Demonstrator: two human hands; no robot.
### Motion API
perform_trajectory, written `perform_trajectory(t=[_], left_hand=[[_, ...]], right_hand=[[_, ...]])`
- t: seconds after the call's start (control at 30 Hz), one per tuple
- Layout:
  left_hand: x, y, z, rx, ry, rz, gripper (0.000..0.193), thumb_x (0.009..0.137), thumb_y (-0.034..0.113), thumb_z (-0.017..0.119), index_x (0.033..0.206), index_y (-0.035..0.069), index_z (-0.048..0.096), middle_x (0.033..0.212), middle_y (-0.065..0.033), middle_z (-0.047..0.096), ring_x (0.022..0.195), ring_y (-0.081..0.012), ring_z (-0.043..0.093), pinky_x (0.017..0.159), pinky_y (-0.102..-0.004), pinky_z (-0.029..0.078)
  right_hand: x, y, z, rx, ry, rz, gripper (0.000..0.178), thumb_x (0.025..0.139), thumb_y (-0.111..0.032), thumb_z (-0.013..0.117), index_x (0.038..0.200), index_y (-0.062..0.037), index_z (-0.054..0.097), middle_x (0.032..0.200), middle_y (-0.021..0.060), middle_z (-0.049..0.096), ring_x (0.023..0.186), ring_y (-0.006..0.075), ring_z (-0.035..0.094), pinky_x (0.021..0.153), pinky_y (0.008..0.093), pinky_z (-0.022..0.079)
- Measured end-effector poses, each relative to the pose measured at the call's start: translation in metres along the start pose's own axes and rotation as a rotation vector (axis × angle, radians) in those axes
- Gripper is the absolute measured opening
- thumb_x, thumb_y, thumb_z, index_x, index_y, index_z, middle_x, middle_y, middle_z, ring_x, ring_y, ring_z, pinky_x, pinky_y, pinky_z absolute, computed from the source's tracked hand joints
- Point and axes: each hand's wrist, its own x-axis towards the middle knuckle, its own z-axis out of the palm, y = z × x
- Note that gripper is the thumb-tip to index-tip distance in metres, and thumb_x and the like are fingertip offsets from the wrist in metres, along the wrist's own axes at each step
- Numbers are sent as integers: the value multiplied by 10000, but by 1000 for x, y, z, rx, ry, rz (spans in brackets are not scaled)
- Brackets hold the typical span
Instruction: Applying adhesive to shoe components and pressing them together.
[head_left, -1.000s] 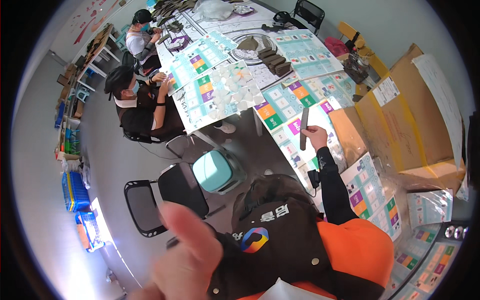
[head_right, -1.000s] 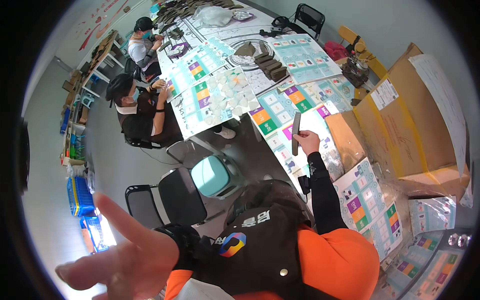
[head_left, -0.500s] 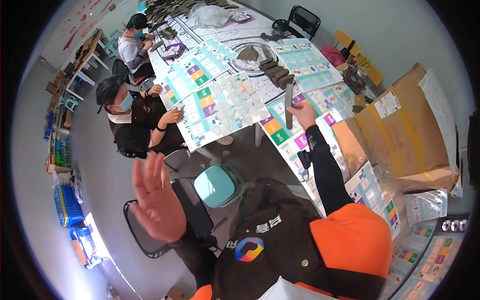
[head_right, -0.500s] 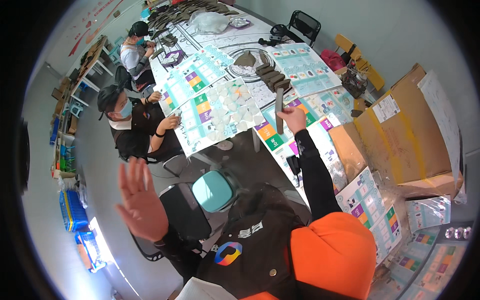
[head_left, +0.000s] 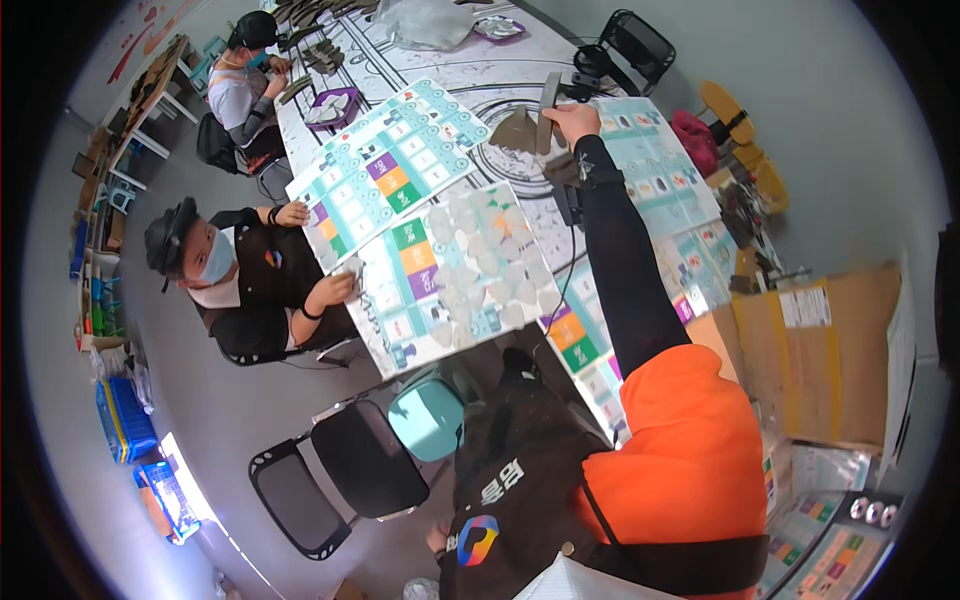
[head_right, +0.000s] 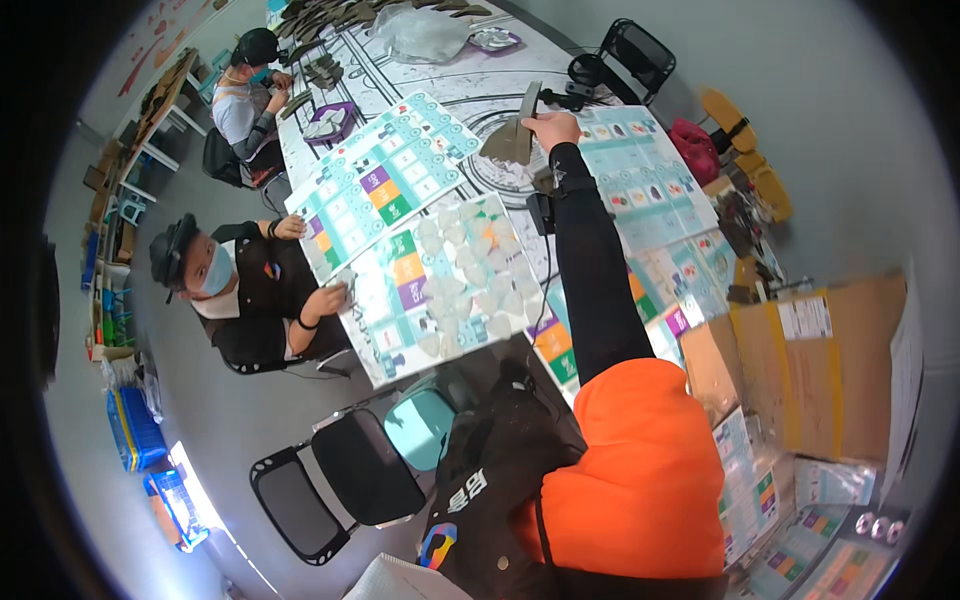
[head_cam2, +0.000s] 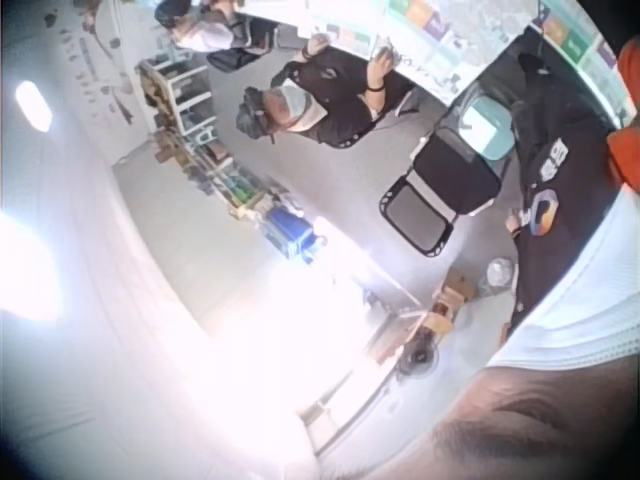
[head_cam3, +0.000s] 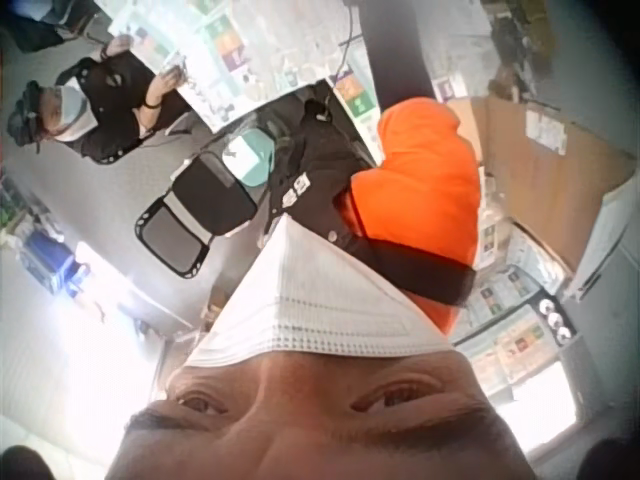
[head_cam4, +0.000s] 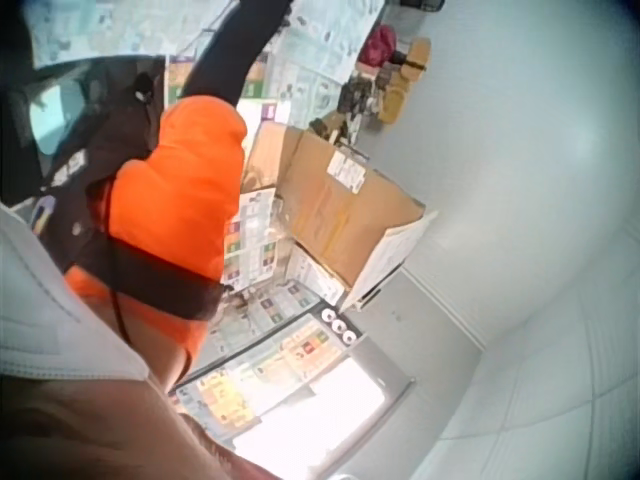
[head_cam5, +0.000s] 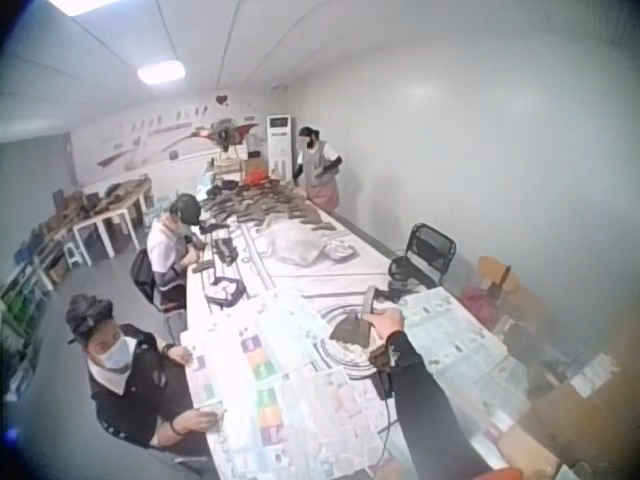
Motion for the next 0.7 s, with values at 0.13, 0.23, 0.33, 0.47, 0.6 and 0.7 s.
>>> perform_trajectory(t=[0.13, 0.23, 0.33, 0.47, 0.6, 0.7], left_hand=[[27, 58, 76, -5, 38, -35, 363, 956, 308, 642, 1203, 49, 587, 976, -63, 689, 826, -200, 683, 662, -350, 582], [57, 102, 118, 32, 66, -68, 358, 957, 306, 641, 1199, 47, 589, 975, -65, 691, 826, -201, 684, 664, -350, 583], [65, 128, 141, 65, 106, -113, 353, 958, 303, 640, 1195, 46, 591, 974, -68, 692, 826, -202, 685, 665, -349, 583], [85, 159, 170, 92, 128, -142, 347, 960, 299, 638, 1189, 43, 594, 972, -71, 693, 826, -204, 686, 667, -349, 584], [100, 185, 189, 105, 163, -147, 340, 961, 296, 636, 1183, 41, 597, 971, -74, 695, 826, -206, 688, 669, -349, 584], [110, 200, 202, 113, 169, -150, 336, 962, 293, 635, 1179, 39, 599, 970, -76, 696, 826, -208, 689, 671, -348, 585]], right_hand=[[84, -1, 78, -202, -17, 20, 385, 688, -320, 876, 844, 18, 777, 759, 96, 748, 669, 187, 706, 693, 307, 552], [131, 25, 133, -272, -79, -2, 394, 683, -335, 874, 861, 5, 782, 800, 129, 757, 712, 224, 723, 737, 341, 561], [157, 57, 179, -287, -100, 120, 388, 691, -370, 861, 866, -32, 790, 813, 123, 759, 746, 241, 728, 763, 348, 561], [188, 101, 226, -324, -133, 151, 396, 696, -398, 852, 887, -56, 791, 839, 113, 761, 818, 280, 724, 800, 376, 555], [207, 120, 256, -396, -186, 166, 403, 707, -407, 846, 920, -70, 789, 946, 116, 759, 926, 307, 708, 849, 399, 548], [222, 133, 263, -503, -214, 143, 386, 716, -391, 846, 932, -77, 788, 1012, 123, 752, 982, 319, 699, 889, 400, 546]])
